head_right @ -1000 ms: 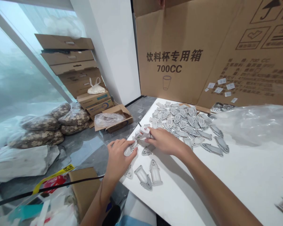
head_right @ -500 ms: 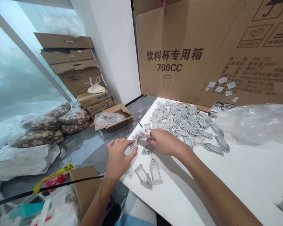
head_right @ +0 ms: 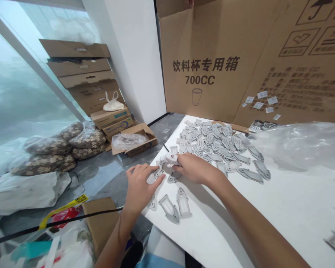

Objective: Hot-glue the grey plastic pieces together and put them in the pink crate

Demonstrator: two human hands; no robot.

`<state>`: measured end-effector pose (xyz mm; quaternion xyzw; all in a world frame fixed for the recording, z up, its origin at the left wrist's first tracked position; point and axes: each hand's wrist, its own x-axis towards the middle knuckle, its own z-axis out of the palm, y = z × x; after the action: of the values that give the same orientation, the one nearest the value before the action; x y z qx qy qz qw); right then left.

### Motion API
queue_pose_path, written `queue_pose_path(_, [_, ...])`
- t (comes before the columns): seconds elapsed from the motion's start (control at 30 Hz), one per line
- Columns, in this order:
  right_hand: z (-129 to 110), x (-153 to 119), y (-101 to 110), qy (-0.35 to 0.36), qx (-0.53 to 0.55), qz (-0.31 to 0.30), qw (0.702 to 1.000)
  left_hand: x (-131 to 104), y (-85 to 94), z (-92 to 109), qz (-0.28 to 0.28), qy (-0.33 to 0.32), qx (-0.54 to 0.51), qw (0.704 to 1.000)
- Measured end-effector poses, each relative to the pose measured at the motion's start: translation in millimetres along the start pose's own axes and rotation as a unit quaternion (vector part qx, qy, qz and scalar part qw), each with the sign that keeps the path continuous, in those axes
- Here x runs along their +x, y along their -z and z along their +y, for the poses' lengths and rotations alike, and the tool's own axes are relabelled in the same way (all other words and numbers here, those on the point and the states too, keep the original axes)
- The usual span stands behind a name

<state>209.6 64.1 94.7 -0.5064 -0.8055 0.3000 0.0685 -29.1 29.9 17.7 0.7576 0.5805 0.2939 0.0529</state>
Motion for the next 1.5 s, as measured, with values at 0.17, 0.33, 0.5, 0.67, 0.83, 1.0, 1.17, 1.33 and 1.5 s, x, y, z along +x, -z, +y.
queue_pose_path(0.17, [-1.1,-0.5,-0.8,-0.019,-0.015,0.015,1.0,-0.5,0.0,-0.5,0.003,-0.002,-0.004,1.0])
queue_pose_path(0.33, [2.9,0.0,0.7,-0.023,-0.018,0.019,0.999,-0.2,0.8,0.0,0.0,0.004,-0.009,1.0])
queue_pose_path(0.5, [8.0,0.0,2.5,-0.057,-0.037,0.02,0.998,-0.3,2.0,0.3,-0.008,0.011,-0.011,1.0])
queue_pose_path(0.67, [6.2,1.0,0.4,-0.141,-0.012,0.026,0.99,0.8,1.9,-1.0,-0.011,0.006,-0.024,1.0])
queue_pose_path(0.83, [3.1,4.4,-0.5,-0.202,-0.025,0.058,0.977,1.4,1.8,-2.0,-0.011,-0.004,-0.037,0.999])
queue_pose_path(1.0, [7.8,6.4,2.3,-0.212,-0.012,0.115,0.97,1.0,1.2,-3.4,-0.007,-0.004,-0.034,0.999])
queue_pose_path(1.17, [13.0,5.8,6.1,-0.196,0.011,0.137,0.971,1.6,0.7,-4.0,-0.007,-0.005,-0.036,0.999])
queue_pose_path(1.33, [13.0,5.6,3.4,-0.172,0.002,0.1,0.98,1.6,1.5,-3.0,-0.01,0.0,-0.029,1.0])
queue_pose_path(1.5, [8.4,4.5,0.9,-0.171,0.0,0.088,0.981,1.0,0.8,-3.3,-0.013,0.004,-0.024,1.0])
